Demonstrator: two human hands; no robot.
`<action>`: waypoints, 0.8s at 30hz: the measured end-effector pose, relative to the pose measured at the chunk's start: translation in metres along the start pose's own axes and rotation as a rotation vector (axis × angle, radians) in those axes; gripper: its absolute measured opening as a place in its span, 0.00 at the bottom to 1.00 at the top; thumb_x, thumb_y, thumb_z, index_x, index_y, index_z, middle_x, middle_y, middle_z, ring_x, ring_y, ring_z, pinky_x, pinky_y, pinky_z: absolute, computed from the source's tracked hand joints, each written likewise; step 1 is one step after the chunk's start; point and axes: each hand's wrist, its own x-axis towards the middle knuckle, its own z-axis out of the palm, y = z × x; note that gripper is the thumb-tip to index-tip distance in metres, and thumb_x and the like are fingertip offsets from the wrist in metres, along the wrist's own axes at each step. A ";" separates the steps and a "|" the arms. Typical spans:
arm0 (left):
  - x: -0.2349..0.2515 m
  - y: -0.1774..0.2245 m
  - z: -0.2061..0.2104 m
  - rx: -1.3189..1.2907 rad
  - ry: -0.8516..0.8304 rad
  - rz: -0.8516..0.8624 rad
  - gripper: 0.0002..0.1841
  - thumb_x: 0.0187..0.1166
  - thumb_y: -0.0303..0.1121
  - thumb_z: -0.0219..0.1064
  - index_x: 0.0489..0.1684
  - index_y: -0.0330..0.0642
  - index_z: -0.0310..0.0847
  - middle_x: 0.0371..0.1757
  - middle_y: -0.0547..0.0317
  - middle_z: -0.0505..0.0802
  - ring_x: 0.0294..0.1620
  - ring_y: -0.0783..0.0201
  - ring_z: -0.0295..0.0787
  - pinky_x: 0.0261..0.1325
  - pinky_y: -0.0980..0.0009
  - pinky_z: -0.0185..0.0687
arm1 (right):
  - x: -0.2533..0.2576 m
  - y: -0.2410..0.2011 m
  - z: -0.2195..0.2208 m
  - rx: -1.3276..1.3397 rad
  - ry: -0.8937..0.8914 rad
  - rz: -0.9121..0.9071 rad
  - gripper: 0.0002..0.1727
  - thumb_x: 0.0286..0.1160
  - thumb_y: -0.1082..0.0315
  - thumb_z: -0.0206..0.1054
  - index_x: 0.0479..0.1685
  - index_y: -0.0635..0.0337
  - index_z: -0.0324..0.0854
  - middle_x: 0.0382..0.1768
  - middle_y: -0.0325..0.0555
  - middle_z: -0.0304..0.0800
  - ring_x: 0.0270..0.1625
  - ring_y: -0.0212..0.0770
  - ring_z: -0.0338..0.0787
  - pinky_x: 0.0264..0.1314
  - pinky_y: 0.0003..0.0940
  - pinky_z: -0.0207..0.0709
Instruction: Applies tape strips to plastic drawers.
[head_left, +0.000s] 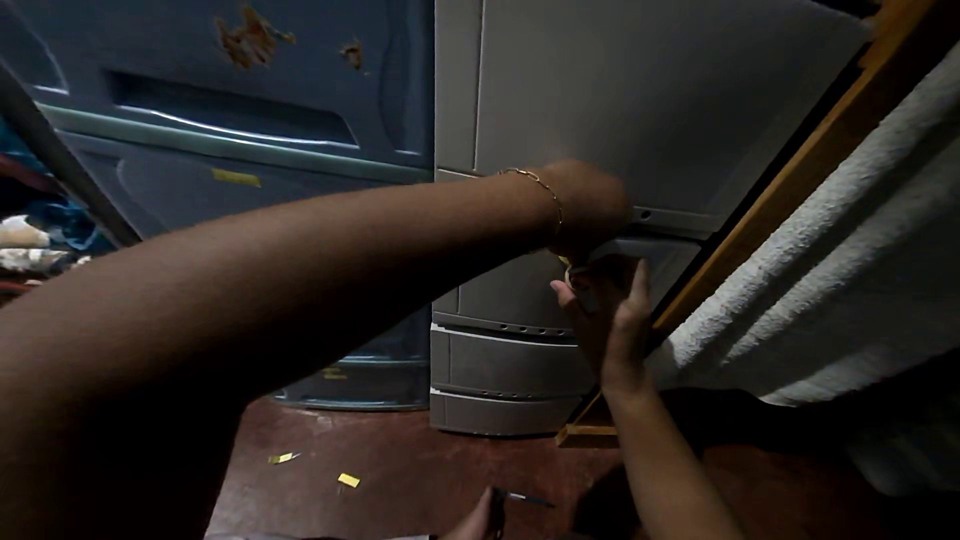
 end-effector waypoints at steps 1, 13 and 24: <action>0.000 0.000 0.000 0.005 0.002 0.004 0.10 0.70 0.32 0.79 0.30 0.37 0.84 0.35 0.47 0.87 0.40 0.45 0.87 0.36 0.45 0.77 | 0.000 -0.002 -0.001 -0.002 -0.002 0.007 0.15 0.66 0.63 0.80 0.40 0.67 0.91 0.48 0.62 0.86 0.49 0.44 0.89 0.54 0.28 0.84; -0.002 -0.004 0.007 0.016 0.071 0.053 0.07 0.70 0.29 0.77 0.35 0.36 0.84 0.37 0.46 0.87 0.41 0.43 0.87 0.36 0.45 0.77 | -0.006 -0.013 0.006 0.020 -0.026 0.023 0.13 0.64 0.64 0.81 0.38 0.66 0.91 0.50 0.63 0.85 0.52 0.46 0.89 0.57 0.29 0.84; -0.002 -0.005 0.007 0.042 0.077 0.072 0.05 0.75 0.29 0.72 0.37 0.37 0.84 0.38 0.47 0.87 0.42 0.45 0.87 0.37 0.46 0.77 | -0.002 -0.025 0.008 0.099 -0.086 0.130 0.11 0.65 0.64 0.80 0.36 0.64 0.90 0.50 0.57 0.86 0.52 0.41 0.89 0.55 0.29 0.85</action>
